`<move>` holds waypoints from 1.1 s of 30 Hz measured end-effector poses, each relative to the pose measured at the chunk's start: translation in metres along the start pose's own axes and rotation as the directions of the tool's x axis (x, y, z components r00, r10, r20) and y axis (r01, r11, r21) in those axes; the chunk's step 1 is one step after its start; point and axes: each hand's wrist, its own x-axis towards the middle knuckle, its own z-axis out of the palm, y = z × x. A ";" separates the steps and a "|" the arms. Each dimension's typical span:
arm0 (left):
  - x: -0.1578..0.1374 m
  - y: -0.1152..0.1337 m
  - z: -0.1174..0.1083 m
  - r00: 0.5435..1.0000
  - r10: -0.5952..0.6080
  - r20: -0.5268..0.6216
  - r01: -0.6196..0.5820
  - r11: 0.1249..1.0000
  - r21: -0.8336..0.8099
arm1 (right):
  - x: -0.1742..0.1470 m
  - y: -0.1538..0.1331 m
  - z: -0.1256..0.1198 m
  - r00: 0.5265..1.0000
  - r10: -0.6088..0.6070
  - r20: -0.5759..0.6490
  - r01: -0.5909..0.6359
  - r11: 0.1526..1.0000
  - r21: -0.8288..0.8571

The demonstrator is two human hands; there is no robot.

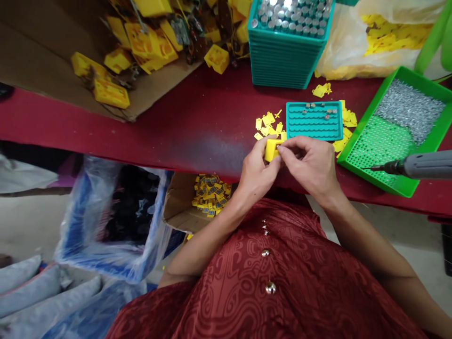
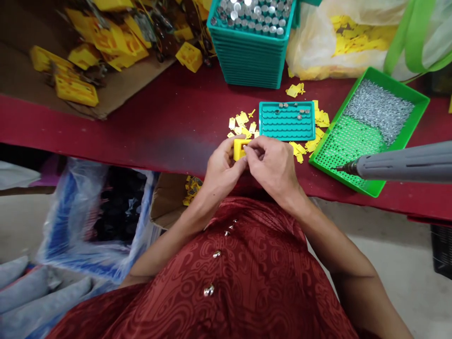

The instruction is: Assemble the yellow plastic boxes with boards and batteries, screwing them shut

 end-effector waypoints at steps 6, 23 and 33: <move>0.005 0.005 -0.004 0.991 -0.123 0.058 0.131 0.980 -0.151 | -0.003 0.012 -0.010 1.000 -0.009 0.021 0.007 0.995 0.098; 0.006 0.012 -0.005 0.996 0.079 -0.041 -0.073 0.988 0.139 | -0.003 0.009 0.000 0.919 -0.393 -0.016 0.360 0.856 -0.370; 0.004 0.017 -0.016 0.992 0.069 0.101 -0.080 0.991 0.104 | -0.002 0.015 -0.002 0.898 -0.437 0.049 0.419 0.818 -0.394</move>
